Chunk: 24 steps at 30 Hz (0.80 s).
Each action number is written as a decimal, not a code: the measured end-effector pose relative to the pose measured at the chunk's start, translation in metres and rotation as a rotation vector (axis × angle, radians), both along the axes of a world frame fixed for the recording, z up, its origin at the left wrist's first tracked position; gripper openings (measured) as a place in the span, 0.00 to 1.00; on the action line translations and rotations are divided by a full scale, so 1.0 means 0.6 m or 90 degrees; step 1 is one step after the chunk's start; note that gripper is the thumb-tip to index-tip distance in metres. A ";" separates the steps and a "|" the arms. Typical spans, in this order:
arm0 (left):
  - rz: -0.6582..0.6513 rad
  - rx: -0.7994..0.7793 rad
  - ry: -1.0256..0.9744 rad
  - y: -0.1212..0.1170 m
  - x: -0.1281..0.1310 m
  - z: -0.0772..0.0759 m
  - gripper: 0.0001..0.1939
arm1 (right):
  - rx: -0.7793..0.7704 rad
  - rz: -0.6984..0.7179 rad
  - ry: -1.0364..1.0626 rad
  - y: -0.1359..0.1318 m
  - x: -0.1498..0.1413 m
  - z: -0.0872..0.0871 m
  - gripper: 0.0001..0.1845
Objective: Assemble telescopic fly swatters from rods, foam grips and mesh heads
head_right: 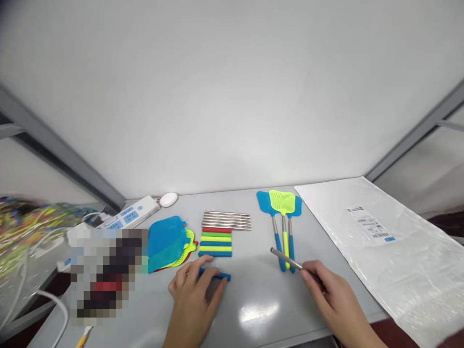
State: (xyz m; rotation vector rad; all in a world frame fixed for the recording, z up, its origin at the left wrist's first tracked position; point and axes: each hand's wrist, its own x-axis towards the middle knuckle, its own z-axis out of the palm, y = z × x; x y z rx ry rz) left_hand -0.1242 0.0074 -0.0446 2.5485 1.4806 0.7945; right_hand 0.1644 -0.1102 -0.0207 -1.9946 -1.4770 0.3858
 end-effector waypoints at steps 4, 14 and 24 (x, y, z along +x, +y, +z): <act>-0.041 0.046 0.052 0.006 0.002 -0.007 0.11 | 0.003 0.016 0.023 -0.045 0.003 -0.018 0.09; -0.290 0.069 0.007 0.000 0.084 0.022 0.10 | -0.048 0.229 -0.114 -0.033 0.105 0.020 0.09; -0.049 -0.270 0.071 -0.037 0.271 0.031 0.20 | -0.215 0.098 0.025 -0.020 0.218 0.035 0.19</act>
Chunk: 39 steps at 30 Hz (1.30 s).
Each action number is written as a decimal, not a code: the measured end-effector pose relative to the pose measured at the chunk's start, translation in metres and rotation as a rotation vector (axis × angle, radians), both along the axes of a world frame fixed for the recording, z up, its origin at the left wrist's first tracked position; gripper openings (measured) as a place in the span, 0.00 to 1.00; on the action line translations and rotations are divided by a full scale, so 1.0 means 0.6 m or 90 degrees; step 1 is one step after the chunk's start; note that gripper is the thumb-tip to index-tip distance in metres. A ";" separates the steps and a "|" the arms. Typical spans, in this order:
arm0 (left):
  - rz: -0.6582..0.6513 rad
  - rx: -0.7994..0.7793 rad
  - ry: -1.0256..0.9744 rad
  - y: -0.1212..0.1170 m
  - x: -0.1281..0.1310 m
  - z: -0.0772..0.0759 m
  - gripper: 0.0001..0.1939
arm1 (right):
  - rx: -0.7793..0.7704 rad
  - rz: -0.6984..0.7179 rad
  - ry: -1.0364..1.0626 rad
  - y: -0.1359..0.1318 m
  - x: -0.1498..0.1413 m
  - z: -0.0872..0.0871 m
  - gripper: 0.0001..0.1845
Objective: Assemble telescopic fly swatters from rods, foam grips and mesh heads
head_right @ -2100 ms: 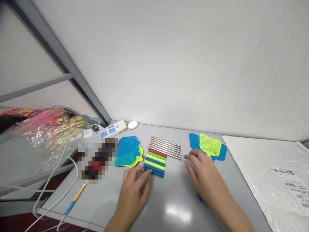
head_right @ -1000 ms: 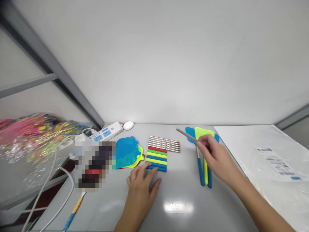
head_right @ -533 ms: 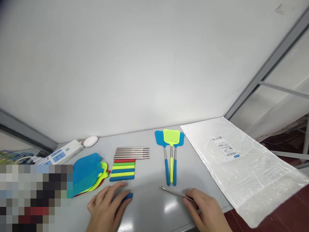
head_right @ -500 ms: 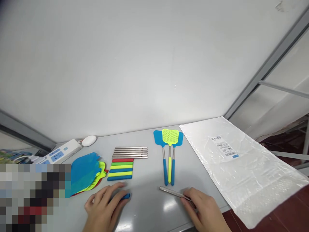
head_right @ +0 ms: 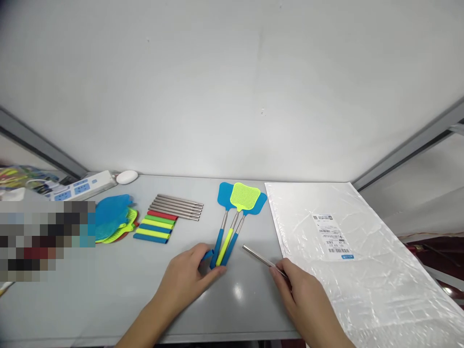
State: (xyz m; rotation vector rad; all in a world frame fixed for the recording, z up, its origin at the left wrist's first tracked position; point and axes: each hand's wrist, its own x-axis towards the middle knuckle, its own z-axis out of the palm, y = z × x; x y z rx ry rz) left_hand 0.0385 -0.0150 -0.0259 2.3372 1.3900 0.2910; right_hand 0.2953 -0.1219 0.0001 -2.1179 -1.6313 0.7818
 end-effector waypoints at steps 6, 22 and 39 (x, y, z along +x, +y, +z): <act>-0.029 0.081 0.031 -0.003 -0.007 -0.010 0.24 | 0.017 -0.080 0.186 -0.008 -0.097 -0.032 0.19; -0.085 0.187 0.008 0.007 -0.004 -0.038 0.19 | 0.030 -0.124 -0.159 0.214 -0.196 -0.024 0.03; -0.087 0.178 -0.019 0.011 -0.002 -0.038 0.13 | 0.051 -0.126 -0.154 0.246 -0.154 0.009 0.01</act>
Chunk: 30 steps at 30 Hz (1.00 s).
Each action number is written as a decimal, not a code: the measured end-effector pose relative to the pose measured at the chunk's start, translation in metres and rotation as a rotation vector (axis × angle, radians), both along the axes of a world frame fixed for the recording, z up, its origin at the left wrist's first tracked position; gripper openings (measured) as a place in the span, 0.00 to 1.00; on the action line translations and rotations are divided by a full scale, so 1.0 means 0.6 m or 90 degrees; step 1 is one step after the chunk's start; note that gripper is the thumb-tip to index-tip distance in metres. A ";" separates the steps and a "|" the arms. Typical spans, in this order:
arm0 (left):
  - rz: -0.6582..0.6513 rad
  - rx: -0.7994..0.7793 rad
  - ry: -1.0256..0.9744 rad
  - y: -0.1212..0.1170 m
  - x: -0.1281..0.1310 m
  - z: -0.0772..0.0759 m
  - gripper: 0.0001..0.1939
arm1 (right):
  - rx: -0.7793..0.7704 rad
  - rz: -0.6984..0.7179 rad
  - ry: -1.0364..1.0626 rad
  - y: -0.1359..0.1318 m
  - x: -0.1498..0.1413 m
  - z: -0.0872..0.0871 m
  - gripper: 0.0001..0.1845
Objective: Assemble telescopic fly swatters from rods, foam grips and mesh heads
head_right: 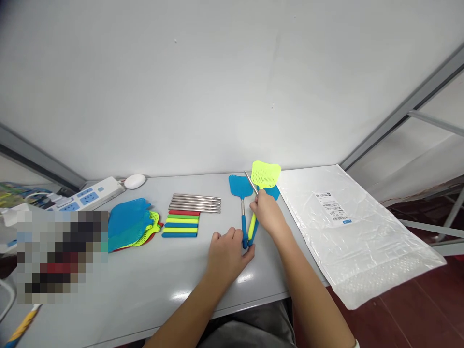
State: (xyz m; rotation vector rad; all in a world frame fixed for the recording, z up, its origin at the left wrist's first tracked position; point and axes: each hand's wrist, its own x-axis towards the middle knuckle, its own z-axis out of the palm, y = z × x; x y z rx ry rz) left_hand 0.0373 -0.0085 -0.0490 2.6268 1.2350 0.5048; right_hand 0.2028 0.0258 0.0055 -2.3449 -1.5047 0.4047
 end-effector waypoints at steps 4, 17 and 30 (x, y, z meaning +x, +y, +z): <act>-0.001 -0.003 0.004 0.001 0.001 0.000 0.11 | 0.002 0.017 0.030 -0.012 0.007 0.007 0.01; 0.013 -0.008 0.005 0.001 0.003 0.005 0.09 | 0.016 -0.049 0.009 -0.016 -0.025 -0.037 0.02; -0.030 -0.095 -0.064 0.006 -0.036 0.002 0.09 | 0.029 -0.057 -0.027 -0.018 -0.023 -0.055 0.03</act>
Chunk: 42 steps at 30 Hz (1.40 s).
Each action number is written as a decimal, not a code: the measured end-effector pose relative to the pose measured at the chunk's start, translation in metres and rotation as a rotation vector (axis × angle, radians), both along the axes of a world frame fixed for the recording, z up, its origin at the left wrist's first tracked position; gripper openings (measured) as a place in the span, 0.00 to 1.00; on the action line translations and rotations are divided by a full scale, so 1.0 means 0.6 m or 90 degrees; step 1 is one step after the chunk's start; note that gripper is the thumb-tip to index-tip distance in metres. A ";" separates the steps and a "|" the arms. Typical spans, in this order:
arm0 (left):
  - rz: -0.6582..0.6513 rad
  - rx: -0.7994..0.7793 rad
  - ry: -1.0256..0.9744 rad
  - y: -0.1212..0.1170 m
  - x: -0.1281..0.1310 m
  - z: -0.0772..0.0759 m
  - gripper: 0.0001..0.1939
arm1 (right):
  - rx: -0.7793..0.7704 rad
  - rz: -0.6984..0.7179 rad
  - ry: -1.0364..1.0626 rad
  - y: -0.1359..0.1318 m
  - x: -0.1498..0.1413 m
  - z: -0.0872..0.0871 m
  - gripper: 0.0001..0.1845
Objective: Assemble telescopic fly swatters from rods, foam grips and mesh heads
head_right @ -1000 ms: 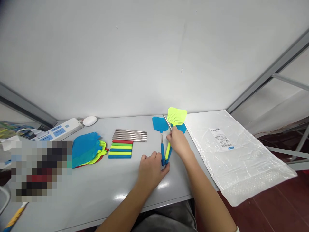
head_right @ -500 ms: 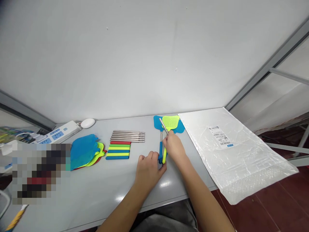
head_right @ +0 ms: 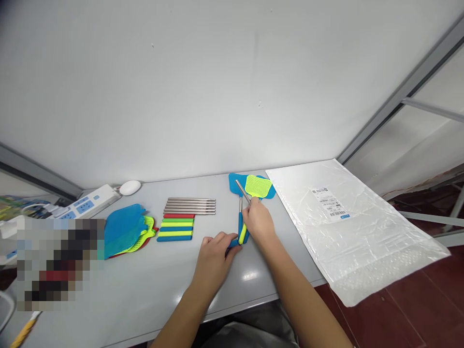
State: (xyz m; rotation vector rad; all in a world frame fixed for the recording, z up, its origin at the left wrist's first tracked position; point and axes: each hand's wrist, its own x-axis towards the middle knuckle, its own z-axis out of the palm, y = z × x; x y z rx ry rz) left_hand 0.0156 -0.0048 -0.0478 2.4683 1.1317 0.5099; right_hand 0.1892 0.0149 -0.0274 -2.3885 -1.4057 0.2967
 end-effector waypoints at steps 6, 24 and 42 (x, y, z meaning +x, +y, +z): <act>-0.006 -0.003 0.011 0.003 0.006 0.000 0.10 | 0.018 0.012 -0.014 -0.002 0.002 -0.006 0.04; 0.019 0.022 0.031 0.000 0.013 0.000 0.30 | 0.070 0.036 0.017 -0.005 0.005 -0.016 0.04; 0.032 0.016 0.024 0.003 0.013 -0.004 0.23 | 0.143 -0.003 0.118 -0.039 0.017 -0.028 0.13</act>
